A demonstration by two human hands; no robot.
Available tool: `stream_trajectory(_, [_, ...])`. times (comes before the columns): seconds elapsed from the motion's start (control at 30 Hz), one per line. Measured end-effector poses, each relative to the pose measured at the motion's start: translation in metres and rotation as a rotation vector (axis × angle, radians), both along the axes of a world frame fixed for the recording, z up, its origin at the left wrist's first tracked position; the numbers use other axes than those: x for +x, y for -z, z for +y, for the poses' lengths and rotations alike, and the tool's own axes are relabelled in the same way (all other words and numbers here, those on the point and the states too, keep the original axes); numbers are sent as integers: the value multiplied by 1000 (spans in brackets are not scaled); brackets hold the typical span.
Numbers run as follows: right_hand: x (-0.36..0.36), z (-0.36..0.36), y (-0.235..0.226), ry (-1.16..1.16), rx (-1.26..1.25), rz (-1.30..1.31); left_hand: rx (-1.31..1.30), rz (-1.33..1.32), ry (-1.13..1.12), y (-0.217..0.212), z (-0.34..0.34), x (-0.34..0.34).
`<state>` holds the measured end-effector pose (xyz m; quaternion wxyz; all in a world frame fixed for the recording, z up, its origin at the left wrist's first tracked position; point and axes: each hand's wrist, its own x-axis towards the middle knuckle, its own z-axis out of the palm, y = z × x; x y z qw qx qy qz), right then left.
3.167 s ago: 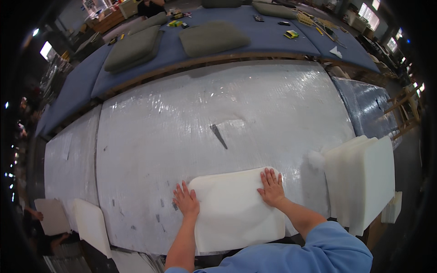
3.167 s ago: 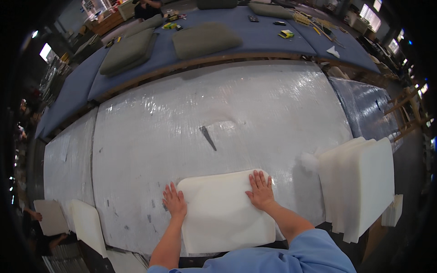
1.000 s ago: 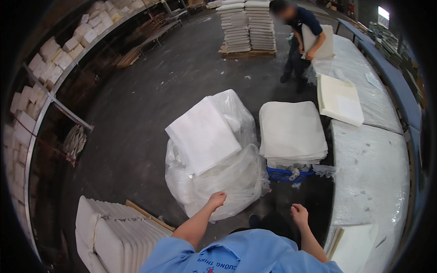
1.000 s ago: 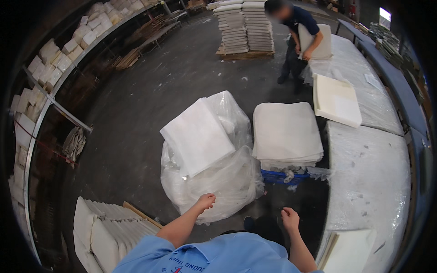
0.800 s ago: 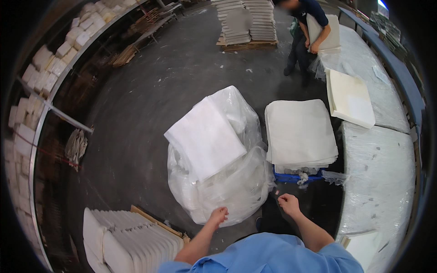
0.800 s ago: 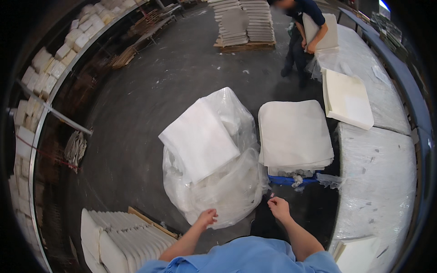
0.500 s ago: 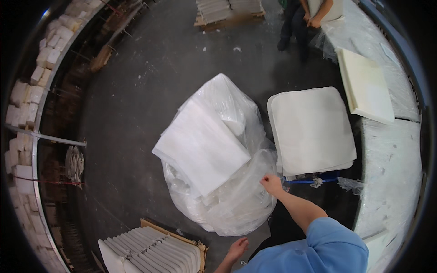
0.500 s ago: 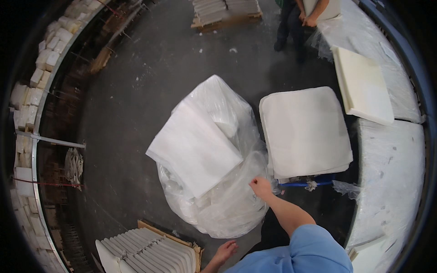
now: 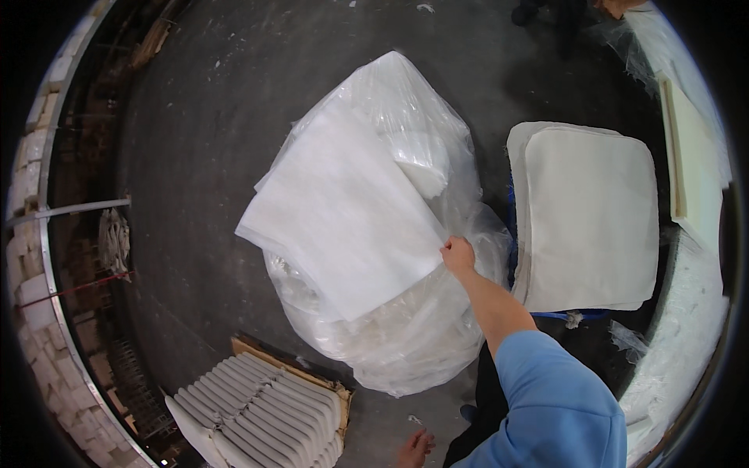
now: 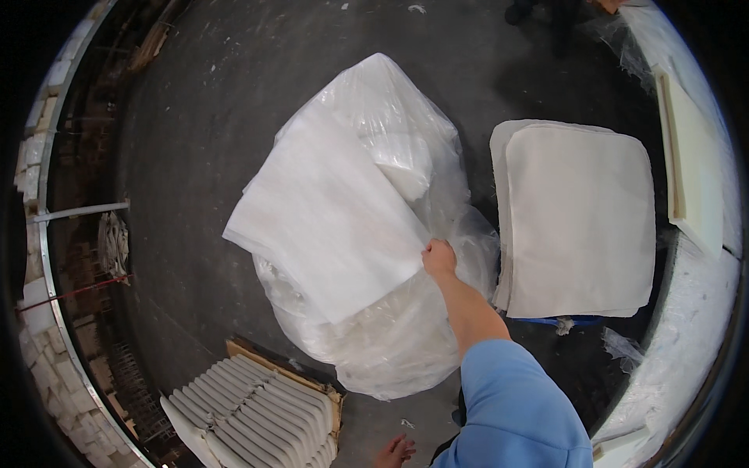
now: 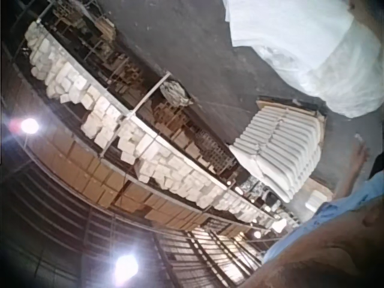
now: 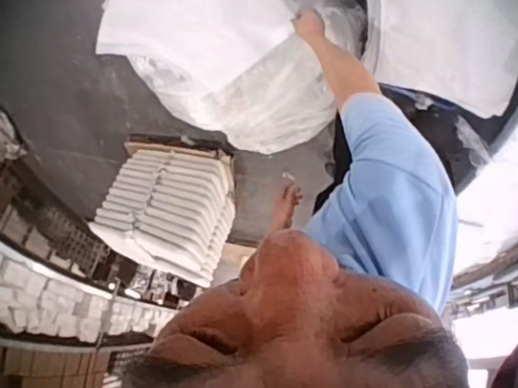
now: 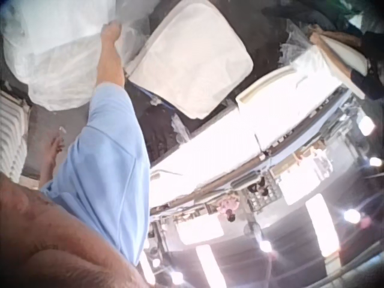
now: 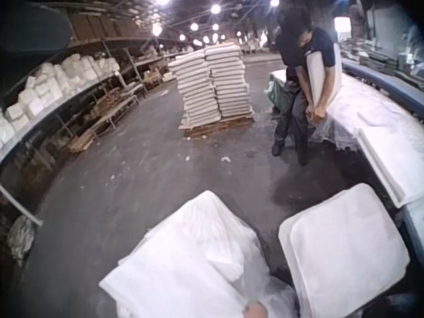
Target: The person wraps rectangular foam pieces in white fabric on a workbench. They pick up foam, fold the fabric around it, smooth the edges, and place the wrapped items aside. Other workers are visible in the background handling similar materials.
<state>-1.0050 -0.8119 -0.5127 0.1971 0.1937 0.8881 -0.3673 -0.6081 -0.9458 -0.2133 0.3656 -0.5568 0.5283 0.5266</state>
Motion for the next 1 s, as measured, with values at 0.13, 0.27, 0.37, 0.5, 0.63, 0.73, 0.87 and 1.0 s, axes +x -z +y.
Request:
stream_trajectory(0.13, [26, -18, -41, -123, -20, 273, -3, 12, 44, -8, -6, 9])
stream_trajectory(0.27, [60, -38, -95, -417, -105, 427, -40, 105, 118, -18, -21, 7])
stream_trajectory(0.37, [72, -70, -153, -212, -358, 341, -98, 189, 147, -21, -40, 0])
stream_trajectory(0.5, [95, -117, -259, -200, -623, 474, -262, 618, 487, -14, -86, -1])
stream_trajectory(0.63, [151, -142, -336, -279, -867, 332, -838, 952, 703, -46, -130, -54])
stream_trajectory(0.73, [202, -152, -378, -252, -900, 433, -1026, 1292, 771, -99, -151, -99])
stream_trajectory(0.87, [257, -155, -402, -84, -1118, 374, -703, 1404, 775, -135, -182, -93])
stream_trajectory(1.0, [294, -122, -421, 157, -1279, 328, -549, 1223, 812, -141, -173, -76])
